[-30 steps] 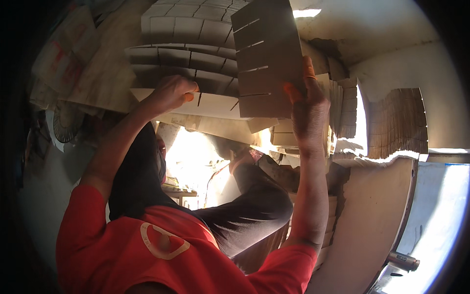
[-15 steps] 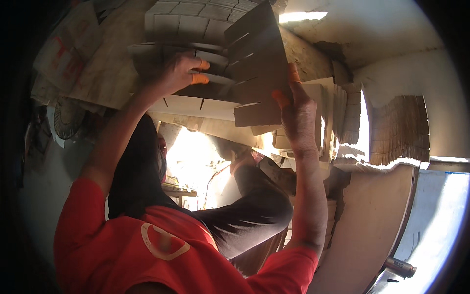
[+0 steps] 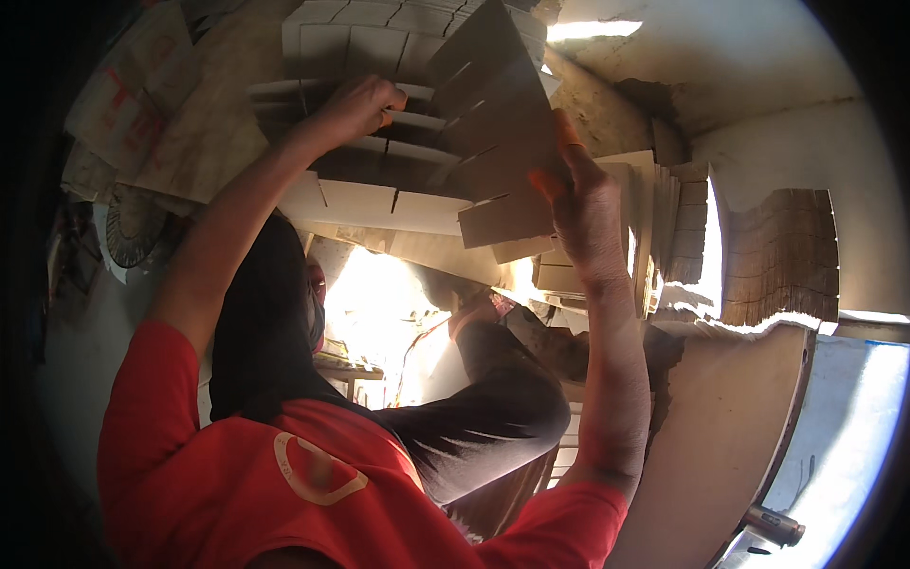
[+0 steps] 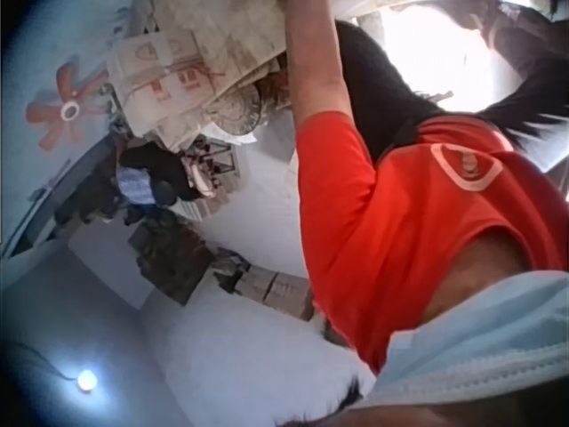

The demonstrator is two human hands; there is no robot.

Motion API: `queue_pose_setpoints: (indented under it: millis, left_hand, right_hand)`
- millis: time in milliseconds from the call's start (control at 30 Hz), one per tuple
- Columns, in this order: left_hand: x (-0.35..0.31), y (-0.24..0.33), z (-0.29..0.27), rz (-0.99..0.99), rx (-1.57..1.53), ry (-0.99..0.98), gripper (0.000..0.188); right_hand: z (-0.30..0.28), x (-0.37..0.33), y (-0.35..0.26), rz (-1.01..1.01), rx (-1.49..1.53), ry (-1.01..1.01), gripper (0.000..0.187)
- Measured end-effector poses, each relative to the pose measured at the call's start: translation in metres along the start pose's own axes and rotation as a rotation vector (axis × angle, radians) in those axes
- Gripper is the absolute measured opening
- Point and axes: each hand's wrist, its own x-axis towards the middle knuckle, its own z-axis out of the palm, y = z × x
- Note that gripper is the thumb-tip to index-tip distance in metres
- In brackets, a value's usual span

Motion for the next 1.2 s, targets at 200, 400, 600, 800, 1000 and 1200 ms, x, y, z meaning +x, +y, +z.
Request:
queue_pose_setpoints:
  millis: [200,400,600,800,1000,1200]
  left_hand:
    - [-0.001,0.002,-0.003,-0.013,-0.026,0.01,0.021]
    - [0.002,0.0,0.001,0.028,-0.07,0.022,0.022]
    - [-0.003,-0.025,0.023,0.07,-0.069,0.126,0.019]
    - [-0.004,-0.009,0.011,-0.022,-0.146,0.077,0.029]
    - [-0.022,0.062,-0.023,-0.037,-0.147,0.207,0.032]
    - [-0.005,0.137,0.028,0.151,-0.209,0.02,0.027]
  right_hand:
    - [0.021,0.004,-0.014,0.248,0.124,-0.29,0.066]
    - [0.046,-0.006,0.0,0.146,0.005,-0.413,0.076]
    - [0.054,0.01,-0.01,0.223,-0.099,-0.524,0.082]
    - [0.081,-0.022,0.015,-0.057,-0.37,-0.296,0.048]
    - [0.014,-0.046,0.086,-0.072,-0.514,0.434,0.021]
    - [0.011,-0.067,0.128,0.068,-0.18,0.121,0.027]
